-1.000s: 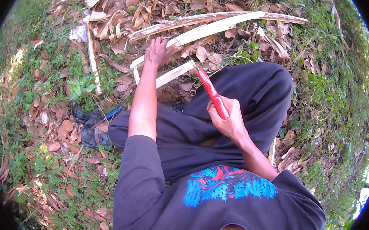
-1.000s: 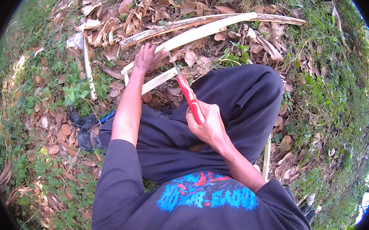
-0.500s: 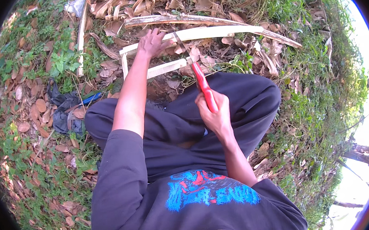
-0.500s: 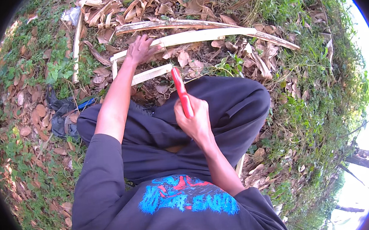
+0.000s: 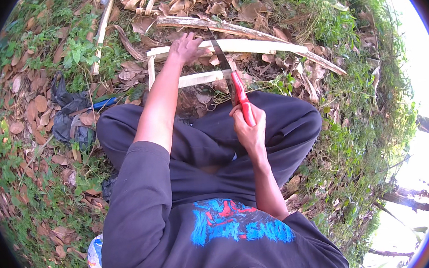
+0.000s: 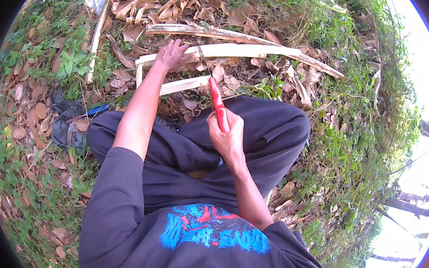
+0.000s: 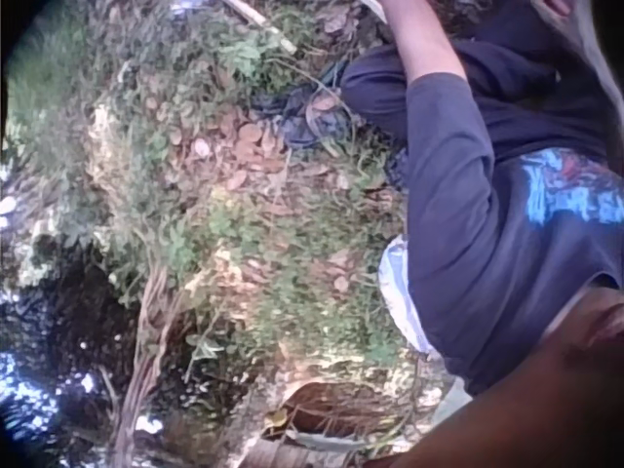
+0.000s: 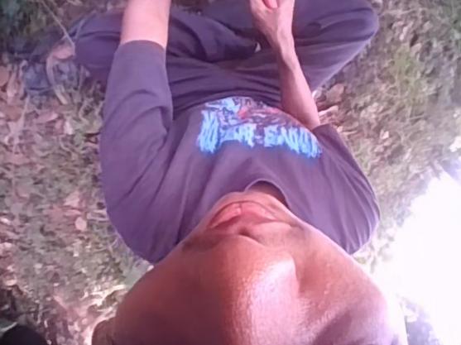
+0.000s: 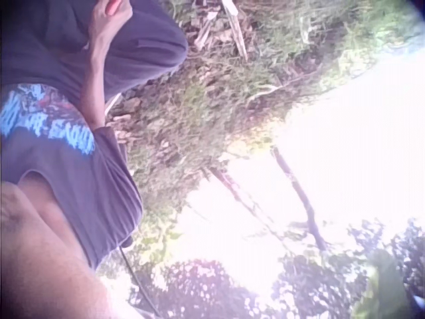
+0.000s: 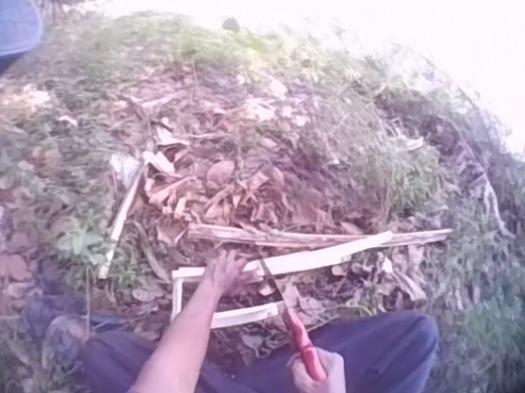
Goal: The person sits on the ground and uses a red-handled saw to cut a long piece of bamboo. They hold the bamboo with their left hand and saw with their right, making several cuts to produce smaller segments.
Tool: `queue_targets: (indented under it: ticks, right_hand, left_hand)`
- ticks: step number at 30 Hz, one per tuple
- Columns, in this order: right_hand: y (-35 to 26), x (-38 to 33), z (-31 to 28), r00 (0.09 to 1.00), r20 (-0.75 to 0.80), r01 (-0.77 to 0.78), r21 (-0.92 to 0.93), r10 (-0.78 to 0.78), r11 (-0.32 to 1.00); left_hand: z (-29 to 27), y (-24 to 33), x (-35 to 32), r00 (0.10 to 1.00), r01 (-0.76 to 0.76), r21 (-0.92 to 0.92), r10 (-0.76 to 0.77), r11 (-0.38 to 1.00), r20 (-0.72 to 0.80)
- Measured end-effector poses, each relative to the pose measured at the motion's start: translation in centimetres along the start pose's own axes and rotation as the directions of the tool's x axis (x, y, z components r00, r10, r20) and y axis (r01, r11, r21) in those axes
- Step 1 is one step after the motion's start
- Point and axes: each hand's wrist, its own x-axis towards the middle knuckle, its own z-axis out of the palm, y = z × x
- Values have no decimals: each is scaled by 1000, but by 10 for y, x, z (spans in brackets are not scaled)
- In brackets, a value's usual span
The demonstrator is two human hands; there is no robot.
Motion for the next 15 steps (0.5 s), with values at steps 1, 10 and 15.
queue_targets:
  ticks: [1,10,15]
  right_hand:
    - [-1,-8,1,1000,2,10,-60,-10,998]
    - [-3,-6,8,1000,-13,14,-61,-15,998]
    - [-10,-34,3,998,6,-61,20,61,998]
  left_hand:
    - [-2,0,0,1000,-1,12,1,1000,17]
    - [-1,-4,-4,1000,-21,-18,21,1000,9]
    - [-1,-5,-4,998,-50,3,50,999,-36]
